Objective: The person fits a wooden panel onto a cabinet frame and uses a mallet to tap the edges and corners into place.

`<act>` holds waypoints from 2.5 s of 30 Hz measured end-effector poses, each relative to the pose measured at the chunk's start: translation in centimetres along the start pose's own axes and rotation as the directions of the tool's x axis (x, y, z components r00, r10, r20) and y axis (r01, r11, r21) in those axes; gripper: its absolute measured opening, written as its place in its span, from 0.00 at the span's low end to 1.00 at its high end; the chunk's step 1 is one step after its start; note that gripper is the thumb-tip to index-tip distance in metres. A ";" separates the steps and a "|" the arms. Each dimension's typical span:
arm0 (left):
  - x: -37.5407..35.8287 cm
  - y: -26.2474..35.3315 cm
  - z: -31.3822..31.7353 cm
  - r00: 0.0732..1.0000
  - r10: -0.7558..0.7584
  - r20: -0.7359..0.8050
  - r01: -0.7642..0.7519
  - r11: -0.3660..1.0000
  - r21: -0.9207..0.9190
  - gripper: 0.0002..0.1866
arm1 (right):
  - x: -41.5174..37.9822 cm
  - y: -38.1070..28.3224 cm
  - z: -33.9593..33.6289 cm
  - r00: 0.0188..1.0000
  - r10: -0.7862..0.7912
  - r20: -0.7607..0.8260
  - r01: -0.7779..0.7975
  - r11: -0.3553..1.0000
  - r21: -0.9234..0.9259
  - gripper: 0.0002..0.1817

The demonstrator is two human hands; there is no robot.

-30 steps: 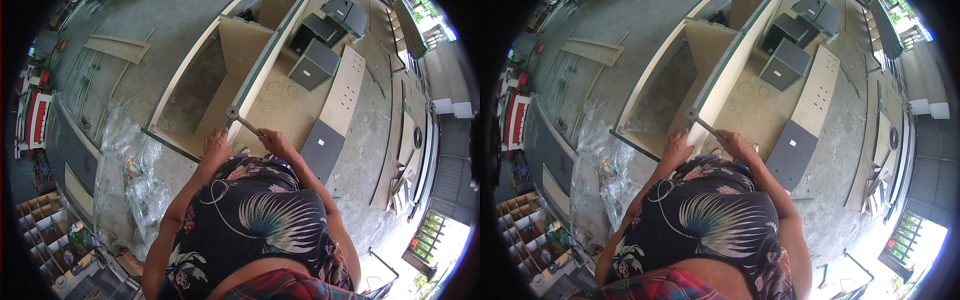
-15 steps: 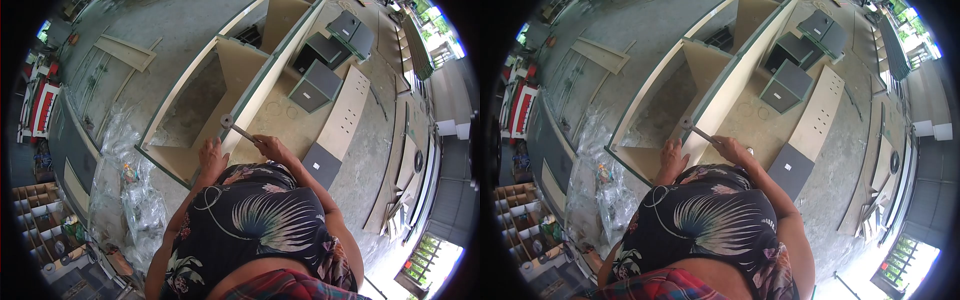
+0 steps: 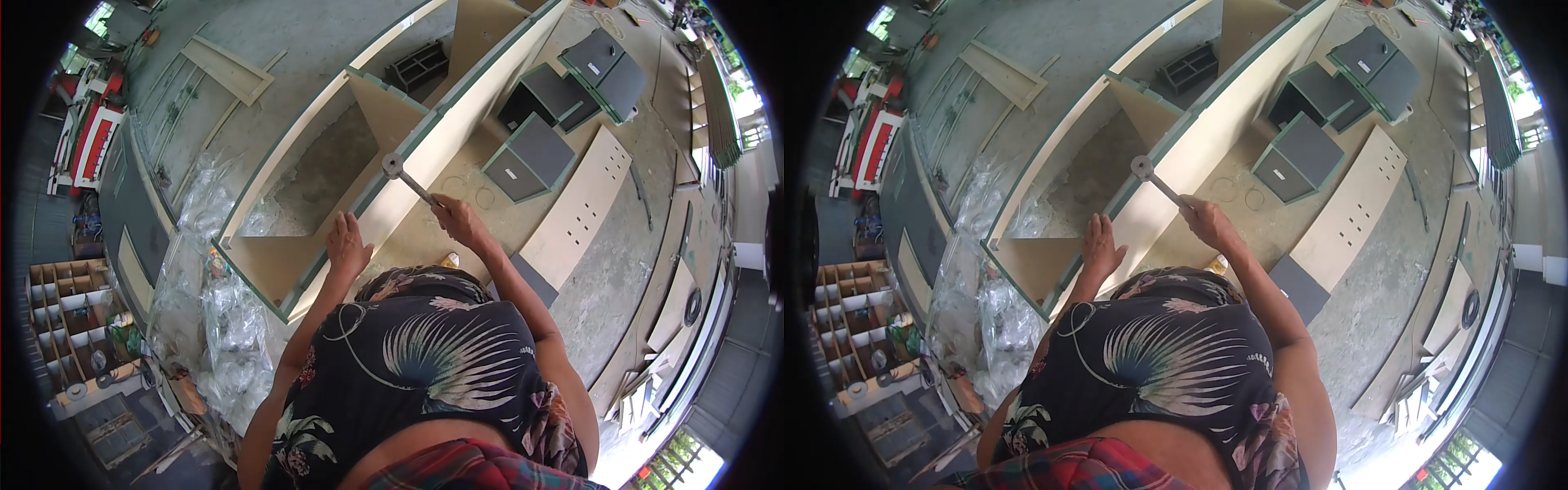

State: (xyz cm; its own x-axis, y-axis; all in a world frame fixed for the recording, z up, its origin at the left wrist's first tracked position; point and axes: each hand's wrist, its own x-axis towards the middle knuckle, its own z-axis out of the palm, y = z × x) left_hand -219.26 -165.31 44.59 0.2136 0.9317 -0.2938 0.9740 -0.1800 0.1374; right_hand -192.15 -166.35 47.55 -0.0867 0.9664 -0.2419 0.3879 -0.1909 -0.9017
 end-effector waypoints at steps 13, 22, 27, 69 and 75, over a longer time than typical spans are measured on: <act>1.5 2.0 -1.9 0.951 -0.212 0.225 0.201 0.977 0.068 0.47 | 1.6 2.7 -2.5 0.993 -0.070 0.099 0.071 0.997 -0.005 0.12; 3.0 2.4 -3.1 0.933 -0.218 0.287 0.185 0.973 0.137 0.43 | 3.1 4.2 -4.1 0.976 -0.105 0.193 0.118 0.992 -0.054 0.15; 4.8 2.9 -4.4 0.879 -0.261 0.399 0.216 0.964 0.154 0.41 | 4.9 4.7 -5.8 0.959 -0.082 0.272 0.122 0.983 -0.137 0.17; 17.3 13.3 -6.3 0.999 0.026 0.028 -0.021 0.982 -0.186 0.36 | 15.0 5.5 -21.7 0.980 0.139 -0.143 -0.149 0.987 -0.061 0.18; 22.0 18.6 -7.5 0.970 0.157 -0.187 -0.203 0.946 -0.255 0.36 | 17.2 6.6 -25.1 0.981 0.098 -0.167 -0.110 0.992 -0.067 0.16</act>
State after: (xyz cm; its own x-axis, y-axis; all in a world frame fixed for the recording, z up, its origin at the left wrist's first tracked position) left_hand -197.02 -145.81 47.74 0.3464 0.9341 -0.0866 0.8585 -0.2785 0.4306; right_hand -168.02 -146.68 46.46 0.1057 0.9582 -0.2659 0.4559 -0.2844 -0.8434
